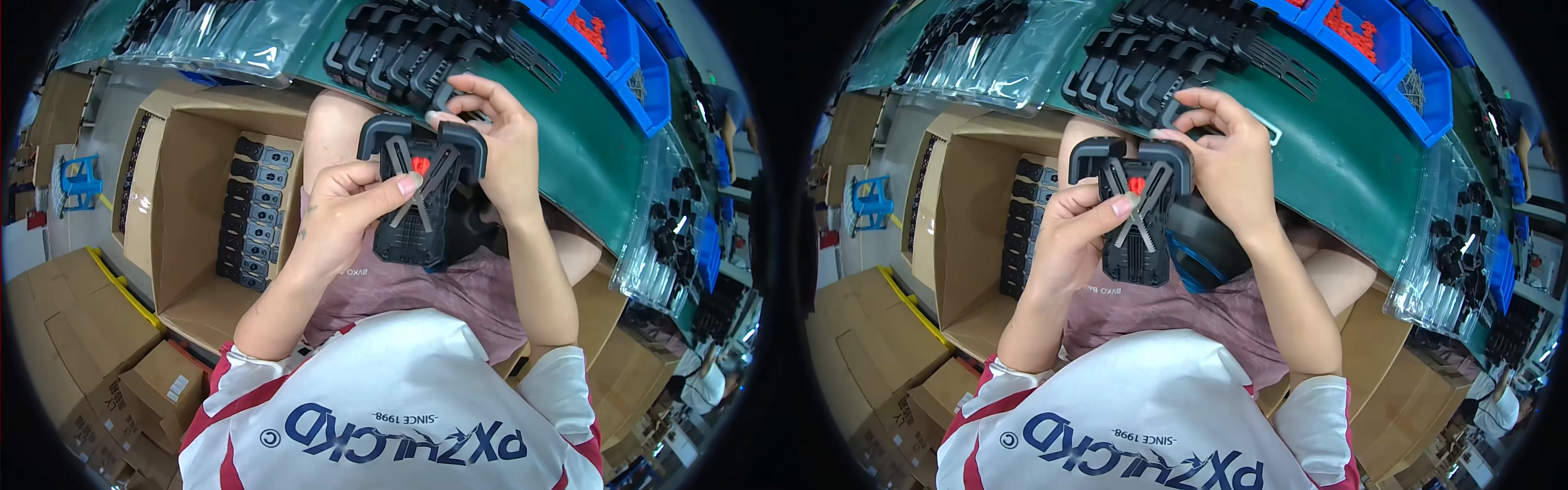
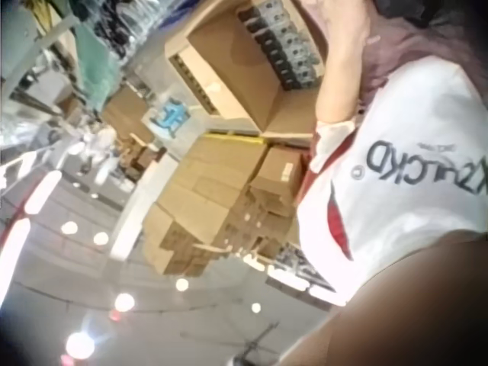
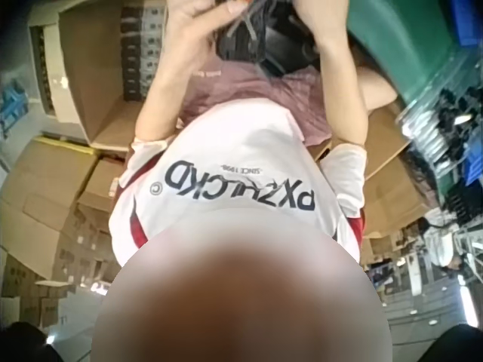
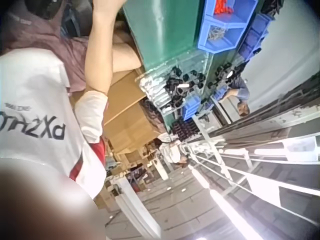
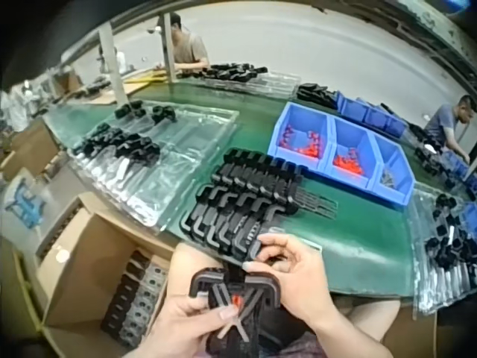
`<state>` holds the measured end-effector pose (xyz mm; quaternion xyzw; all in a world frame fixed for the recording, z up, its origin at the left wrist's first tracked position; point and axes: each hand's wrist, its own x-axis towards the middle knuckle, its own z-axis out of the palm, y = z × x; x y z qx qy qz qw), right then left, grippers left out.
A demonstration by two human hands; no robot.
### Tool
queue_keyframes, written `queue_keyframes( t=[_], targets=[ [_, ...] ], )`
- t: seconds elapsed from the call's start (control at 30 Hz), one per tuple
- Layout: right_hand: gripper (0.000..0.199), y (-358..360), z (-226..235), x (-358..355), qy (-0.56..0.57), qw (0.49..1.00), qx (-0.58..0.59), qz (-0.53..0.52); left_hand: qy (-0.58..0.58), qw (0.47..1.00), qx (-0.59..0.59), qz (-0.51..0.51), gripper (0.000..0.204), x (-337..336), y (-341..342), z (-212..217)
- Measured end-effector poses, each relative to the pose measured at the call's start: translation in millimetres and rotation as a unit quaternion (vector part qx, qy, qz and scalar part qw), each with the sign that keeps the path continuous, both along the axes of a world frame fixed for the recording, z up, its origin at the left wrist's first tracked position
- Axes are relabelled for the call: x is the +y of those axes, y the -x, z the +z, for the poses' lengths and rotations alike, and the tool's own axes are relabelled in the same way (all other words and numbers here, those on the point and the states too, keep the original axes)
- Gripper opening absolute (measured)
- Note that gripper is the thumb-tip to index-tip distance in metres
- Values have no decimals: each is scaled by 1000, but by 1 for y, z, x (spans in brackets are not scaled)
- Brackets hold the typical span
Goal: Assembling phone holder brackets by attaching metal clips and plastic parts.
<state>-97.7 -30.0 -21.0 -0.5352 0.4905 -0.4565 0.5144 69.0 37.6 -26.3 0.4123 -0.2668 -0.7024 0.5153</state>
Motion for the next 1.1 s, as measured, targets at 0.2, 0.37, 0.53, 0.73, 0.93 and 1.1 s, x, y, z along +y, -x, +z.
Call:
queue_keyframes(
  t=[0.2, 0.37, 0.53, 0.73, 0.93, 1.1],
  targets=[
    [36, 28, -4, 36, 3, 989, -75, -127, -4, 998, 9, 61, 5, -10, 18, 3],
    [33, 67, -3, 72, 83, 959, 106, -250, 10, 1000, -19, 18, 8, -18, 28, -1],
    [31, 101, -5, 98, 354, 906, 156, -172, 29, 997, -72, -22, 13, -31, 45, 0],
    [23, 84, -8, 109, 384, 917, 93, -56, 56, 995, -80, -36, 17, -42, 65, 15],
    [19, 82, -10, 105, 385, 909, 150, -48, 18, 998, -55, -28, 18, -43, 77, 27],
    [19, 81, -9, 105, 387, 908, 147, -58, 25, 998, 5, -63, 17, -43, 67, 21]
  ],
)
